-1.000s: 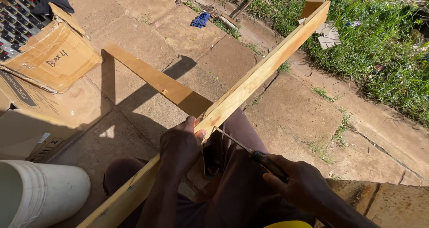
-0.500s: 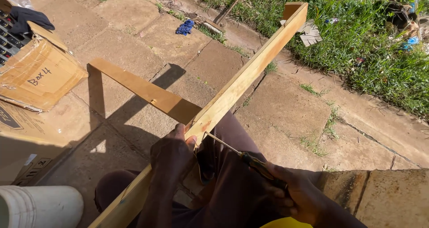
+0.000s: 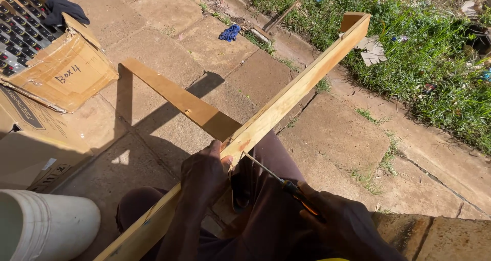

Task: Fastening a screw into a wooden plank using a manual screwdriver

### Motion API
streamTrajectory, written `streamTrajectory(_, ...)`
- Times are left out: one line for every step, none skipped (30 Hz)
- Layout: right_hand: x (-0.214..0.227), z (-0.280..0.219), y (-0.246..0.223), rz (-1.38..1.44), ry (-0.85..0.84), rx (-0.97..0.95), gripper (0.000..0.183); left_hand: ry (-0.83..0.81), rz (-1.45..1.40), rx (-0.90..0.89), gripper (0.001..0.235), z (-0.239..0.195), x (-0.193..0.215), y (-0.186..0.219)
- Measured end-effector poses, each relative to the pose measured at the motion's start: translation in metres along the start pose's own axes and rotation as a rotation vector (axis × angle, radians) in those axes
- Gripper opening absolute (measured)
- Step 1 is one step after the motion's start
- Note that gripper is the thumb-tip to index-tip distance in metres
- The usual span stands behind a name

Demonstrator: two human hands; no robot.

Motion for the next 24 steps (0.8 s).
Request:
streamTrajectory(0.004,0.002,-0.006,0.267,-0.043,-0.263,0.075,0.0,0.019,0.007,0.035,-0.001,0.001,0.0)
streamTrajectory(0.006,-0.001,-0.011,0.536,-0.081,-0.535,0.075,-0.004,0.034,0.01,0.035,-0.004,0.0,0.002)
streamTrajectory(-0.001,-0.01,-0.005,0.54,-0.08,-0.553,0.075,-0.017,0.031,-0.002,0.035,-0.004,-0.001,0.009)
streamTrajectory(-0.006,-0.01,0.001,1.015,-0.017,-0.588,0.066,-0.018,0.03,0.008,0.034,-0.004,0.0,0.011)
streamTrajectory(-0.011,-0.01,0.005,1.49,0.052,-0.608,0.062,-0.018,0.03,0.018,0.032,-0.004,0.003,0.013)
streamTrajectory(-0.015,-0.009,0.014,1.491,0.047,-0.603,0.062,-0.016,0.033,0.022,0.032,-0.005,0.006,0.011)
streamTrajectory(-0.021,-0.008,0.023,1.674,-0.035,-0.707,0.041,0.004,0.02,0.015,0.032,-0.006,0.009,0.009)
streamTrajectory(-0.026,-0.015,0.032,1.861,-0.109,-0.819,0.062,0.015,0.0,-0.005,0.032,-0.008,0.01,0.012)
streamTrajectory(-0.023,-0.017,0.024,1.864,-0.1,-0.826,0.062,0.01,-0.002,-0.014,0.032,-0.01,0.008,0.012)
streamTrajectory(-0.018,-0.014,0.017,1.812,-0.047,-0.888,0.048,0.037,0.008,-0.022,0.033,-0.008,0.009,0.011)
streamTrajectory(-0.013,-0.011,0.009,1.757,0.006,-0.948,0.054,0.064,0.018,-0.03,0.034,-0.006,0.009,0.01)
streamTrajectory(-0.006,-0.004,0.002,1.755,0.01,-0.944,0.054,0.069,0.016,-0.031,0.034,-0.001,0.011,0.01)
streamTrajectory(0.002,0.002,-0.005,1.214,-0.044,-0.722,0.05,0.064,0.02,-0.037,0.033,0.002,0.012,0.01)
streamTrajectory(0.006,-0.001,-0.015,0.687,-0.111,-0.498,0.058,0.034,0.022,-0.032,0.033,-0.008,0.01,0.01)
streamTrajectory(0.001,-0.005,-0.01,0.686,-0.131,-0.51,0.058,0.014,0.018,-0.023,0.033,-0.012,0.008,0.009)
streamTrajectory(0.001,-0.001,-0.007,0.351,-0.12,-0.302,0.065,-0.01,-0.021,0.0,0.035,-0.007,0.009,0.007)
streamTrajectory(0.001,0.003,-0.005,0.019,-0.104,-0.092,0.076,-0.035,-0.06,0.023,0.038,-0.001,0.012,0.005)
streamTrajectory(0.006,0.011,0.006,0.01,-0.071,-0.074,0.076,0.003,-0.053,0.017,0.038,-0.001,0.012,0.009)
streamTrajectory(0.009,0.02,0.018,0.136,-0.161,-0.193,0.073,-0.049,-0.017,0.034,0.04,-0.001,0.01,0.013)
streamTrajectory(0.007,0.017,0.027,0.277,-0.273,-0.327,0.073,-0.13,0.02,0.051,0.042,-0.012,0.004,0.017)
streamTrajectory(0.011,0.024,0.041,0.282,-0.261,-0.323,0.073,-0.122,0.028,0.045,0.042,-0.002,0.012,0.019)
streamTrajectory(0.013,0.024,0.055,0.262,-0.219,-0.377,0.06,-0.155,0.0,0.072,0.038,-0.006,0.014,0.022)
streamTrajectory(0.013,0.026,0.069,0.243,-0.174,-0.429,0.048,-0.186,-0.028,0.099,0.035,-0.011,0.016,0.023)
streamTrajectory(0.013,0.031,0.077,0.24,-0.196,-0.412,0.048,-0.191,-0.026,0.127,0.035,-0.012,0.014,0.022)
Point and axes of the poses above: each hand's wrist, its own z-axis towards the middle knuckle, its own x-axis out of the back of the hand, y = z × x, the point moved 1 cm from there along z, towards the middle knuckle, and after that the axes turned 14 degrees about z, right-handed, at the moved point
